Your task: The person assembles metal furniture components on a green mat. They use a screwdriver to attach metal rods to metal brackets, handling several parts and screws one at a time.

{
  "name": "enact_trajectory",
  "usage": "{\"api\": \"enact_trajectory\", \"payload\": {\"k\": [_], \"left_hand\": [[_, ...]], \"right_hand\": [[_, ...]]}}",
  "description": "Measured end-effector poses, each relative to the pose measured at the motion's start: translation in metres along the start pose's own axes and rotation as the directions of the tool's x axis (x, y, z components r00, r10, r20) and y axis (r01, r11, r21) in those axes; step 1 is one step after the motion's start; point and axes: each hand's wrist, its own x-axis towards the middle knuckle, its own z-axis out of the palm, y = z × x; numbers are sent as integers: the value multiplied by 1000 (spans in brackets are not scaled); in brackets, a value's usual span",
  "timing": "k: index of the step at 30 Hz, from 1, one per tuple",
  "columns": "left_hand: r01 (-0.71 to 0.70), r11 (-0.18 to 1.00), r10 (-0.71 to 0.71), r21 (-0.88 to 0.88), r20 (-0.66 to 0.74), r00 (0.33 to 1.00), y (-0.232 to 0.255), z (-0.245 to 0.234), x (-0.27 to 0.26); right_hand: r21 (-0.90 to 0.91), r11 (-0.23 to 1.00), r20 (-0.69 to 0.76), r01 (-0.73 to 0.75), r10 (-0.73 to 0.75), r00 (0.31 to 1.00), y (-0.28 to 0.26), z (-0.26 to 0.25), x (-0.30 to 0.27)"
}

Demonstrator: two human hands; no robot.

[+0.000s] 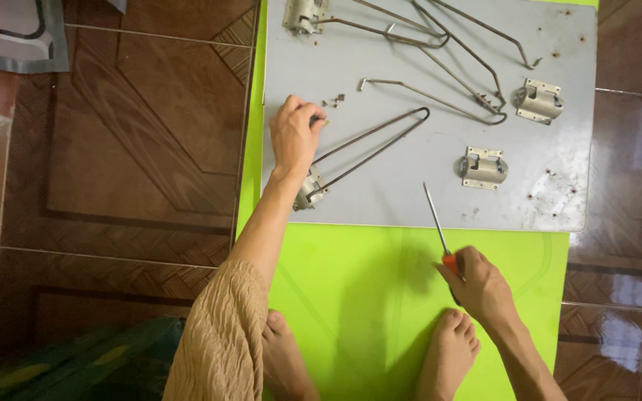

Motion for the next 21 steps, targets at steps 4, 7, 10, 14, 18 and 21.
{"api": "enact_trajectory", "payload": {"k": [4,7,10,14,18,21], "left_hand": [[-47,999,48,27,-41,998,-4,5,3],[-107,991,115,85,-100,988,4,-1,4],[89,962,-102,-258,-39,994,27,-12,-2],[514,382,-409,-768,359,839,65,-28,-14],[621,-382,-222,-684,720,657,76,-50,-28],[583,-535,-176,-612,755,631,77,-56,-30]], "right_hand": [[159,987,24,31,-36,999,-41,-25,19],[176,984,73,6,-19,997,-72,-37,34],[250,959,28,137,-149,988,-98,-45,42],[308,906,-60,290,-285,957,-124,-52,44],[302,862,-156,406,-376,913,-143,-54,38],[295,894,-82,336,-326,942,-151,-57,34]]}}
